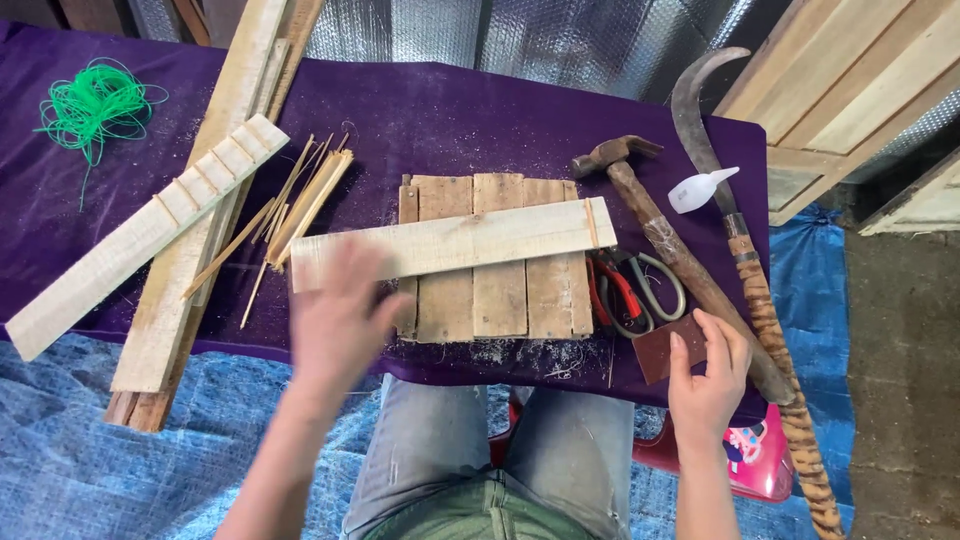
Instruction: The person sands a rectangular wooden plank with a sanding block, repeatedly rubbing the surface and flipping the plank to work both sides. The plank is held and repositioned by hand throughout the process.
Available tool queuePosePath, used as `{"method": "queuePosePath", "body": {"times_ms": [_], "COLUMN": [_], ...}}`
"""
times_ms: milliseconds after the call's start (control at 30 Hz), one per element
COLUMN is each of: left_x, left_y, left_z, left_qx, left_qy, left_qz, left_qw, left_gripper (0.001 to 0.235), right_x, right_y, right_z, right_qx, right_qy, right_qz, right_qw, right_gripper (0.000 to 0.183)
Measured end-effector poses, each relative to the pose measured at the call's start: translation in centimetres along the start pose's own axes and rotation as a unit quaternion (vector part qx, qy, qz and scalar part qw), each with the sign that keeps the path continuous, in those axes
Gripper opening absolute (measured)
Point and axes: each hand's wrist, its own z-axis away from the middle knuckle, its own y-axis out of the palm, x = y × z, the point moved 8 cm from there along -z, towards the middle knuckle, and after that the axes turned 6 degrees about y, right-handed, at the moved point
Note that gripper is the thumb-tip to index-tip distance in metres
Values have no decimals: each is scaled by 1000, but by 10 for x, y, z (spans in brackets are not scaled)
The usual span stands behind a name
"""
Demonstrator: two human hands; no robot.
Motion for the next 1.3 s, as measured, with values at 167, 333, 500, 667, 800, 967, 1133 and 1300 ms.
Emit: {"method": "queuePosePath", "body": {"times_ms": [167, 333, 500, 667, 800, 967, 1133, 1300], "left_x": [109, 126, 144, 144, 146, 140, 138, 144], "left_y": [19, 42, 69, 62, 63, 58, 58, 64], "left_z": [17, 20, 27, 35, 41, 46, 52, 63], "left_qx": [-111, -129, -187, -187, -184, -181, -173, -169], "left_qy": [-170, -277, -260, -253, -241, -240, -243, -280], "left_qz": [173, 481, 582, 596, 609, 616, 613, 601], "left_qw": [964, 822, 747, 739, 733, 728, 731, 729], "left_gripper": [65, 47, 36, 36, 38, 38, 37, 35], "right_x": [13, 30, 14, 18, 16, 26, 33, 17], "right_y": [27, 93, 153, 139, 136, 128, 127, 142], "right_z": [-20, -69, -81, -73, -61, -56, -55, -44], "right_qx": [40, 133, 163, 158, 190, 212, 219, 248], "right_qy": [37, 80, 346, 352, 325, 339, 349, 361], "right_qz": [-66, -140, -374, -410, -439, -440, -429, -420], "right_qw": [996, 978, 845, 826, 816, 804, 804, 795], "right_gripper": [31, 28, 35, 27, 19, 13, 11, 20]}}
